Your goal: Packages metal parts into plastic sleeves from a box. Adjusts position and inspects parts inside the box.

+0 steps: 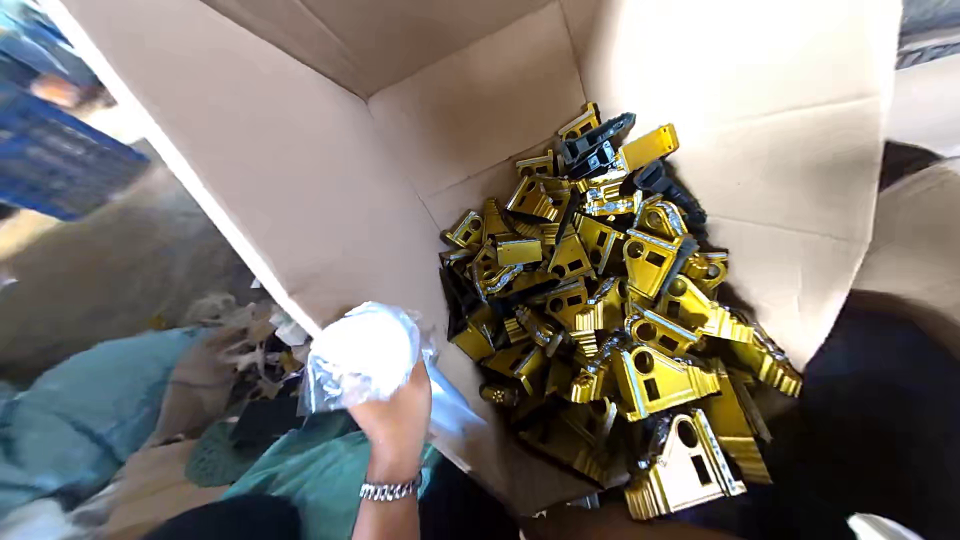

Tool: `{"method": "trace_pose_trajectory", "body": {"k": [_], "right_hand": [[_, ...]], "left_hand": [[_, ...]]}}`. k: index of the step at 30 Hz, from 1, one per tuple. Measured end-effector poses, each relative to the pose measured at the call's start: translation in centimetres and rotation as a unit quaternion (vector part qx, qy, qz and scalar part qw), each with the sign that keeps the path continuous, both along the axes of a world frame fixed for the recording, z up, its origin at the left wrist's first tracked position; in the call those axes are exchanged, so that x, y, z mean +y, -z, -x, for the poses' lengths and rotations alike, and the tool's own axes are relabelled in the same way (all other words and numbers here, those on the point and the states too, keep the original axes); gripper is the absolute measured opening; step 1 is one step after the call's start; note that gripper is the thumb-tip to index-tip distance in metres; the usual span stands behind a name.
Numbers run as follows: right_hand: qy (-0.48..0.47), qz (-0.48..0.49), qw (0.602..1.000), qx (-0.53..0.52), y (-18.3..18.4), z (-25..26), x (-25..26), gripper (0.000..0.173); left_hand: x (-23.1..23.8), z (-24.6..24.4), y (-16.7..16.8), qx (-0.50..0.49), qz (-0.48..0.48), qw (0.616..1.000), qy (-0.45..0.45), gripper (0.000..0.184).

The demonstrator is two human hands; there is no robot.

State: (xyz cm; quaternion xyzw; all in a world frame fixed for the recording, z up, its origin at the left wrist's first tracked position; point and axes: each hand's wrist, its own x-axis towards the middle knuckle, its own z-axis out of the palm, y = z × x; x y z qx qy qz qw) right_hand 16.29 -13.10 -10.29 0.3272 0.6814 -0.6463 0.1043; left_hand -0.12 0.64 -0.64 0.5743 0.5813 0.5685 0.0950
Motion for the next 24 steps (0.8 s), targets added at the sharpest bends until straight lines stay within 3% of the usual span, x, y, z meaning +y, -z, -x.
{"method": "trace_pose_trajectory", "body": {"k": [3,5,7,9,10,12,13,14,16,17,19,21,24], "right_hand": [[-0.016,-0.117,0.992,0.051,-4.6,-4.0,0.1,0.055],[-0.045,-0.176,0.981,0.065,-5.5,-7.6,2.1,0.044],[-0.02,-0.16,0.981,0.105,-6.5,-12.5,5.8,0.034],[0.108,-0.102,0.976,0.161,-7.8,-17.2,8.6,0.034],[0.195,-0.066,0.962,0.181,-8.8,-18.8,9.2,0.036],[0.353,-0.064,0.916,0.182,-11.3,-20.0,9.3,0.042],[0.407,-0.111,0.895,0.148,-12.2,-20.0,9.2,0.042],[0.434,-0.182,0.879,0.084,-12.7,-20.2,9.4,0.042],[0.418,-0.355,0.833,-0.071,-12.9,-20.9,9.6,0.048],[0.424,-0.423,0.795,-0.097,-12.8,-21.0,9.3,0.05],[0.453,-0.517,0.725,-0.047,-13.2,-19.6,8.3,0.052],[0.424,-0.458,0.778,0.069,-13.7,-16.5,7.1,0.054],[0.425,-0.316,0.819,0.222,-12.2,-14.3,7.4,0.023]], "left_hand": [[-0.2,-0.3,-0.3,-0.011,0.03,0.999,0.002,0.069],[-0.5,-0.4,-0.6,-0.012,0.052,0.999,0.001,0.071],[-0.9,-0.3,-1.0,0.016,0.046,0.999,-0.022,0.076],[-1.9,-0.2,-1.5,0.06,-0.032,0.997,-0.028,0.087],[-2.8,-1.0,-2.1,0.047,-0.075,0.996,-0.022,0.081],[-5.5,-4.3,-3.6,-0.093,-0.085,0.992,0.018,0.048],[-6.5,-5.7,-4.1,-0.179,-0.043,0.981,0.061,0.032],[-6.6,-6.8,-4.1,-0.214,-0.001,0.972,0.097,0.028],[-5.7,-8.9,-3.0,-0.188,0.049,0.971,0.14,0.047],[-5.2,-10.0,-2.5,-0.202,0.085,0.962,0.163,0.048],[-5.5,-11.7,-2.0,-0.217,0.148,0.944,0.198,0.054],[-6.5,-12.7,-1.7,-0.205,0.18,0.933,0.235,0.055],[-7.3,-12.8,-0.3,-0.156,0.196,0.927,0.28,0.053]]}}
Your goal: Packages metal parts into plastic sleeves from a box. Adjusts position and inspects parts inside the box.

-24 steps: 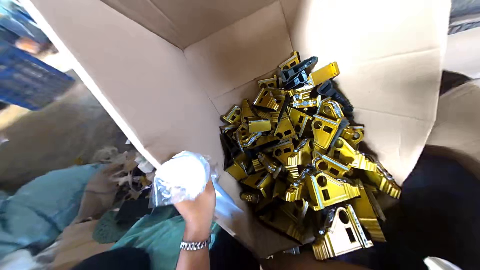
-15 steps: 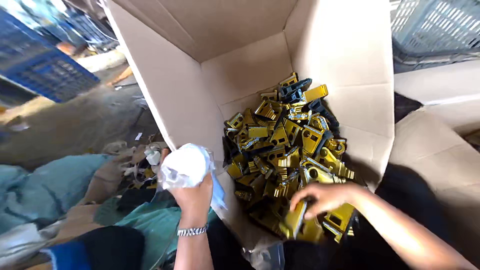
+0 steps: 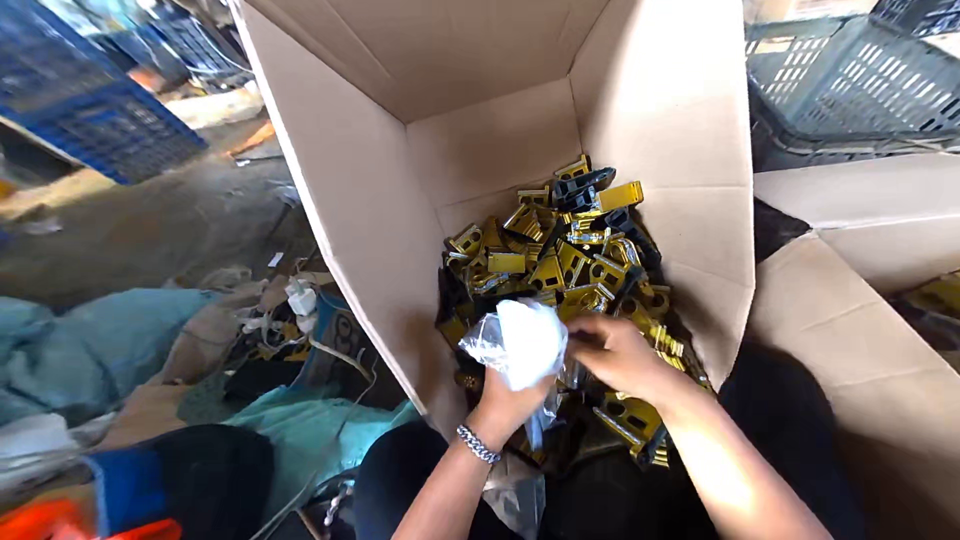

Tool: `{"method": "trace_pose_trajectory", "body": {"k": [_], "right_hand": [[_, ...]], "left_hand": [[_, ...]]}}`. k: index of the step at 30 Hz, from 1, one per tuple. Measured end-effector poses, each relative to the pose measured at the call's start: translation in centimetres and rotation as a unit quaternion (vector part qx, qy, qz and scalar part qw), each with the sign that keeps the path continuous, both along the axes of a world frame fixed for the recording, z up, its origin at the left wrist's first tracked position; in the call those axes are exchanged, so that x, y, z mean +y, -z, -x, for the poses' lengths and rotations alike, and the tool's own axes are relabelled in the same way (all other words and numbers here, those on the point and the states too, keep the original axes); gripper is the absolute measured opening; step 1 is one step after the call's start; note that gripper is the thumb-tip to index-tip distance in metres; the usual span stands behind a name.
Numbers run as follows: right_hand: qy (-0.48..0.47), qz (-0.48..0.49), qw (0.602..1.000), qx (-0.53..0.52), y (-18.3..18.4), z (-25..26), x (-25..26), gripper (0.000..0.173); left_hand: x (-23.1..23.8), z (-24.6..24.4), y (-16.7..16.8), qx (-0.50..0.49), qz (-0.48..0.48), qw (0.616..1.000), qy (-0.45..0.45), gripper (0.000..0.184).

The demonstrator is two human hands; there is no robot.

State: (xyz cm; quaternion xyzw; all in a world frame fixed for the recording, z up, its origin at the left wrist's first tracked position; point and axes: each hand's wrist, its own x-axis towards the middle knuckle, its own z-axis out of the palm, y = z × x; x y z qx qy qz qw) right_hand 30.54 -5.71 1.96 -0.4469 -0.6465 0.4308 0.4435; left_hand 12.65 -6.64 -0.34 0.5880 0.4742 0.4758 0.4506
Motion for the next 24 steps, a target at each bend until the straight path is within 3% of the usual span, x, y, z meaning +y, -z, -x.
{"method": "trace_pose_trajectory", "body": {"k": [2,4,6,7,9,11,12,14,17,20,24], "right_hand": [[-0.005,0.063,0.997,0.053,0.3,-0.3,-0.4,0.016],[-0.027,0.113,0.991,0.07,1.0,-0.1,-1.7,0.016],[-0.026,0.164,0.979,0.12,2.1,0.0,-2.8,0.012],[-0.021,0.183,0.971,0.15,2.4,-0.1,-3.1,0.011],[-0.026,0.203,0.963,0.175,2.4,-0.3,-3.3,0.006],[-0.048,0.213,0.96,0.175,2.1,-0.2,-3.0,0.009],[-0.04,0.202,0.962,0.178,2.1,0.1,-2.8,0.008],[-0.02,0.177,0.963,0.203,2.2,0.6,-2.4,0.003],[-0.015,0.203,0.958,0.203,1.8,0.9,-2.2,0.005],[-0.086,0.257,0.931,0.246,1.9,0.5,-2.7,0.026],[-0.062,0.256,0.931,0.251,1.8,1.2,-2.6,0.024]], "left_hand": [[-0.1,0.3,-0.5,-0.015,0.015,0.999,0.034,0.056],[-0.6,0.5,-1.8,-0.094,0.078,0.987,0.101,0.054],[-0.8,1.2,-2.6,-0.137,0.14,0.97,0.146,0.04],[-0.4,1.5,-2.7,-0.107,0.145,0.976,0.126,0.033],[1.1,2.1,-1.8,0.028,0.048,0.997,0.048,0.034],[2.7,3.4,0.2,0.212,-0.153,0.965,-0.008,0.048],[3.1,3.7,0.6,0.244,-0.214,0.945,-0.028,0.05],[2.8,3.1,0.6,0.188,-0.204,0.96,-0.042,0.053],[1.7,1.8,-0.5,0.047,-0.081,0.995,-0.017,0.049],[1.5,2.0,-0.4,0.069,-0.086,0.994,-0.024,0.055],[0.7,1.7,-0.6,0.076,-0.059,0.995,0.002,0.048]]}}
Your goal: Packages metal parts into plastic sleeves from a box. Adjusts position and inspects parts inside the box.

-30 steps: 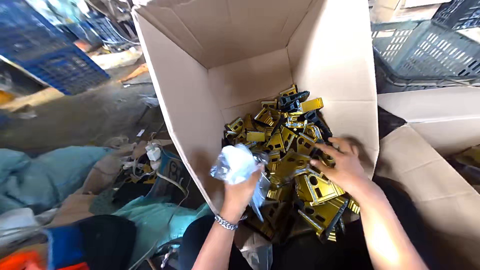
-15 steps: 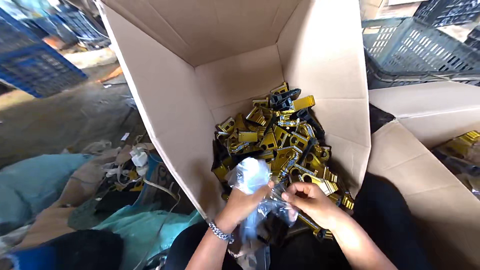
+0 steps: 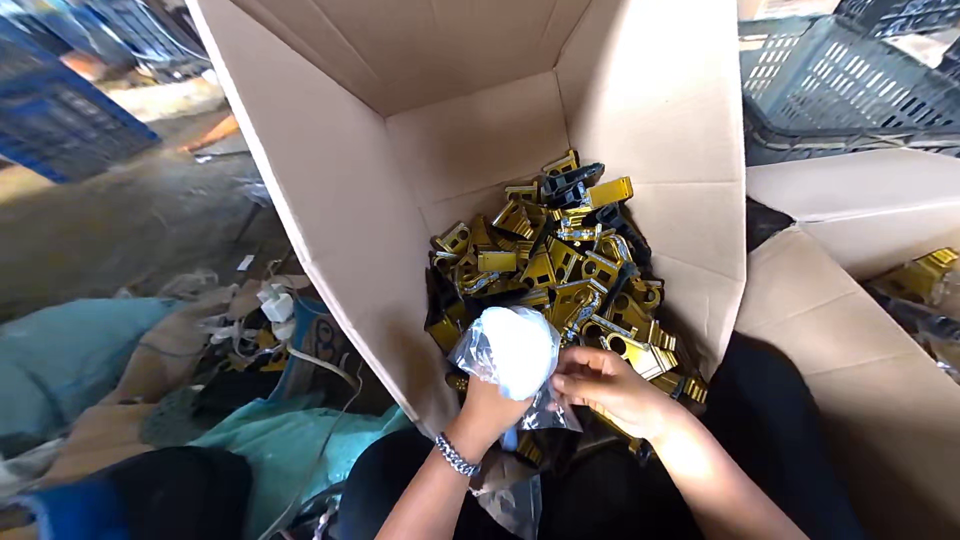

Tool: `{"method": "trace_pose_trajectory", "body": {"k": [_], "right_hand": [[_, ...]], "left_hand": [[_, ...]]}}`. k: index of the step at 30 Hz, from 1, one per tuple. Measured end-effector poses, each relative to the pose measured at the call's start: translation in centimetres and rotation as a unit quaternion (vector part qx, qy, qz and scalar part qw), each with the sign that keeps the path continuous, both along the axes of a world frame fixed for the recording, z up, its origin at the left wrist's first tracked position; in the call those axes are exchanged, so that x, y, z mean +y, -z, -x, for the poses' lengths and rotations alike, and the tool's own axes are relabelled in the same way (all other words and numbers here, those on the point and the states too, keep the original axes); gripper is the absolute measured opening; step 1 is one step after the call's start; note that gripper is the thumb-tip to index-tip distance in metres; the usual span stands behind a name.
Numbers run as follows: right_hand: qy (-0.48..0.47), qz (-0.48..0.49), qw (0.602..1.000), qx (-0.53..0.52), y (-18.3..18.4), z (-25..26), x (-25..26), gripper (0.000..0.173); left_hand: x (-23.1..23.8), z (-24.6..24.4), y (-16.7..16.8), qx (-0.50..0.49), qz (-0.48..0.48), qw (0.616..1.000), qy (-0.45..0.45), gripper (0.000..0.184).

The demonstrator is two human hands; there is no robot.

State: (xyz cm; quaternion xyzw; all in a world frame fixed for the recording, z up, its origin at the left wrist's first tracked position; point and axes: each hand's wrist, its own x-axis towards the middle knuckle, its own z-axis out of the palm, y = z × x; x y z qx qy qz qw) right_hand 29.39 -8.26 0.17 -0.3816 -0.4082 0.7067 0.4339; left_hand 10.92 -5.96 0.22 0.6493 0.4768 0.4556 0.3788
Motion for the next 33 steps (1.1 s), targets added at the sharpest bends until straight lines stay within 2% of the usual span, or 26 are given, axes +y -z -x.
{"method": "trace_pose_trajectory", "body": {"k": [2,4,7,11,13,15,16,19,23,26,28,30,31,32,33], "right_hand": [[0.021,0.035,0.999,0.014,0.3,-0.2,0.3,0.03],[-0.006,0.044,0.998,0.05,0.3,-0.5,0.2,0.031],[-0.016,0.008,1.0,0.021,0.1,-0.1,-0.3,0.014],[0.025,-0.018,0.999,-0.013,0.7,0.1,-0.6,0.01],[0.036,0.0,0.999,0.018,0.5,0.5,-1.0,0.008],[-0.006,0.023,0.998,0.059,0.4,0.4,-1.1,0.025],[-0.013,0.026,0.998,0.055,0.3,0.5,-1.0,0.028],[0.026,0.045,0.999,0.012,0.3,1.1,-0.5,0.009],[0.006,0.057,0.997,0.052,0.6,0.0,-0.6,0.011],[-0.021,0.018,0.999,0.034,0.9,0.0,-1.2,0.011],[-0.013,-0.018,0.999,0.032,1.1,0.0,-1.5,0.01],[0.024,-0.027,0.998,0.05,1.0,-0.3,-1.4,0.013],[0.058,-0.019,0.997,0.05,0.7,-0.3,-1.4,0.015],[0.089,-0.011,0.995,0.038,0.4,-0.3,-1.3,0.019],[0.104,-0.014,0.994,0.01,-0.1,-0.1,-1.1,0.021]], "left_hand": [[0.1,0.2,0.1,-0.03,0.002,0.999,-0.012,0.044],[0.4,0.5,0.1,-0.054,-0.007,0.998,-0.028,0.044],[0.1,0.6,0.3,-0.055,0.002,0.998,-0.016,0.044],[0.0,-0.2,-0.8,-0.096,0.02,0.995,0.004,0.035],[-0.3,0.0,-0.2,-0.042,-0.013,0.999,-0.007,0.043],[-0.2,0.1,0.8,0.009,-0.06,0.998,-0.017,0.05],[-0.1,0.0,1.0,0.01,-0.061,0.998,-0.018,0.05],[-0.2,-0.2,0.7,-0.036,-0.016,0.999,-0.002,0.042],[-0.2,-0.2,0.3,-0.048,-0.022,0.998,-0.028,0.046],[-0.3,-0.3,0.6,-0.008,-0.034,0.999,-0.016,0.047],[0.3,0.4,0.8,0.069,-0.086,0.994,-0.006,0.05],[2.0,2.0,0.5,0.141,-0.122,0.981,-0.053,0.052],[2.7,2.8,0.0,0.117,-0.099,0.985,-0.079,0.047],[2.9,3.2,-0.9,0.052,-0.034,0.995,-0.081,0.037],[2.5,2.9,-2.4,-0.033,0.046,0.997,-0.046,0.027]]}}
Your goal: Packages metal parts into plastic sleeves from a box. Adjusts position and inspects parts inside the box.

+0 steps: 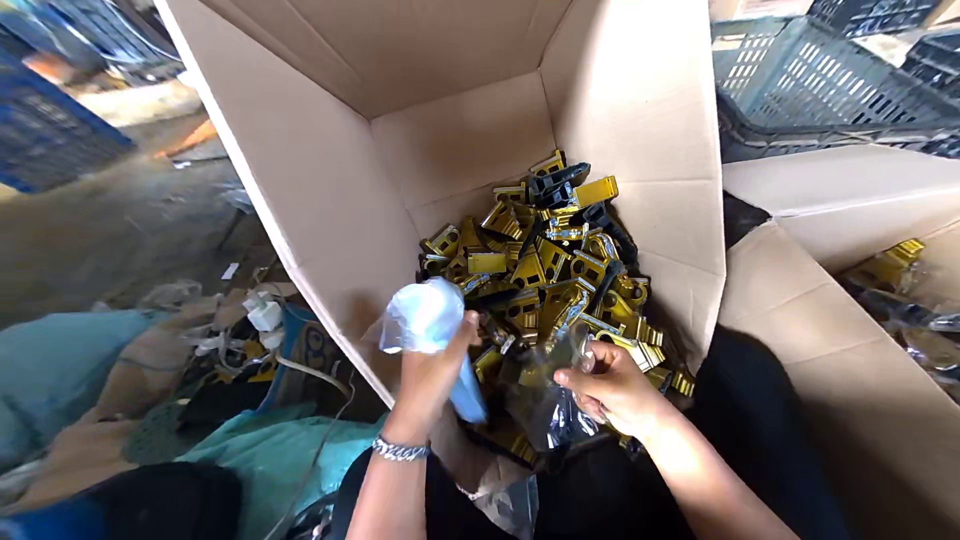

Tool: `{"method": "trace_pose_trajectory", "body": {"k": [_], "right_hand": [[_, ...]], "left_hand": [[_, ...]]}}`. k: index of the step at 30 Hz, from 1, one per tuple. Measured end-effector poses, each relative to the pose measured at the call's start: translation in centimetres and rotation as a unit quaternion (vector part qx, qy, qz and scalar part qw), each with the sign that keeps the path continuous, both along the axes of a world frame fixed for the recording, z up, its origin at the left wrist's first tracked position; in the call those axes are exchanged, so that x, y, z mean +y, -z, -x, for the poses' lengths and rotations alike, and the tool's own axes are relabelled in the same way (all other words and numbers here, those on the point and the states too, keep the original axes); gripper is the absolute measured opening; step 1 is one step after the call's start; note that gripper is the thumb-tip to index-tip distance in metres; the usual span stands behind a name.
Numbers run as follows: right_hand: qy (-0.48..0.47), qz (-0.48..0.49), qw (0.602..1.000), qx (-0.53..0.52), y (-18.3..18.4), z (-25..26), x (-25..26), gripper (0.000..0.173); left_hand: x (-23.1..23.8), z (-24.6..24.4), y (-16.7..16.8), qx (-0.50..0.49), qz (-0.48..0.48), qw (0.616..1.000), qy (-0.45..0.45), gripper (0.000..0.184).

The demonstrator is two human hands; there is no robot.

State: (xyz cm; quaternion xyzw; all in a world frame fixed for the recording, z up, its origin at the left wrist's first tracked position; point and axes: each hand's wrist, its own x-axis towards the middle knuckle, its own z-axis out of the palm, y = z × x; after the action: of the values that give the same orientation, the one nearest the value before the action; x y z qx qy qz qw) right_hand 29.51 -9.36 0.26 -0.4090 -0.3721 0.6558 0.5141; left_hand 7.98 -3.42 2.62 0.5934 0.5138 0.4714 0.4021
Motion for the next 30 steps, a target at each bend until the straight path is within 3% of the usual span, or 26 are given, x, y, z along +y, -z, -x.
{"method": "trace_pose_trajectory", "body": {"k": [2,4,7,9,11,13,15,17,20,22,23,25,27,30], "right_hand": [[-0.05,-0.043,0.993,-0.102,-1.3,0.4,0.7,0.014],[-0.106,-0.074,0.979,-0.159,-3.0,0.0,1.3,0.014],[0.022,-0.046,0.984,-0.169,-4.5,-1.7,2.0,0.021],[0.085,-0.05,0.977,-0.187,-4.3,-2.7,2.1,0.021],[0.013,-0.109,0.962,-0.251,-3.5,-2.4,1.5,0.018],[-0.086,-0.155,0.936,-0.304,-2.7,-1.3,1.4,0.023],[-0.157,-0.148,0.921,-0.323,-2.6,-0.8,1.9,0.03],[-0.195,-0.113,0.922,-0.316,-2.8,-1.7,2.6,0.021],[-0.065,-0.061,0.97,-0.228,-3.3,-4.0,2.9,0.019],[-0.007,-0.064,0.973,-0.221,-3.4,-4.9,2.6,0.019],[-0.032,-0.082,0.965,-0.248,-3.5,-4.4,2.2,0.017],[-0.111,-0.124,0.947,-0.275,-3.1,-1.6,1.5,0.037],[-0.111,-0.134,0.947,-0.268,-2.4,0.9,1.8,0.031],[-0.089,-0.133,0.959,-0.234,-2.2,0.3,2.6,0.019]], "left_hand": [[-1.3,-1.7,-2.5,-0.103,0.102,0.982,0.125,0.027],[-1.5,-4.0,-3.1,-0.072,0.088,0.984,0.135,0.032],[0.8,-4.6,-2.4,-0.066,0.042,0.996,0.03,0.027],[0.4,-4.3,-1.7,-0.123,0.082,0.987,0.065,0.027],[-1.0,-4.1,-0.7,-0.169,0.126,0.969,0.127,0.038],[-2.0,-4.3,0.1,-0.147,0.126,0.963,0.186,0.041],[-1.9,-4.2,0.2,-0.121,0.12,0.961,0.217,0.033],[-1.3,-3.6,0.2,-0.111,0.089,0.962,0.234,0.031],[-0.7,-1.2,-0.2,-0.105,0.013,0.98,0.167,0.034],[-0.4,-0.5,-0.4,-0.132,-0.019,0.988,0.072,0.036],[-0.2,-0.9,-0.5,-0.135,-0.022,0.99,0.033,0.037],[-0.3,-2.4,-0.2,-0.113,-0.012,0.993,0.011,0.041],[-0.7,-3.9,0.5,-0.106,0.012,0.994,0.029,0.038],[-0.5,-4.0,0.7,-0.13,0.029,0.991,0.027,0.039]]}}
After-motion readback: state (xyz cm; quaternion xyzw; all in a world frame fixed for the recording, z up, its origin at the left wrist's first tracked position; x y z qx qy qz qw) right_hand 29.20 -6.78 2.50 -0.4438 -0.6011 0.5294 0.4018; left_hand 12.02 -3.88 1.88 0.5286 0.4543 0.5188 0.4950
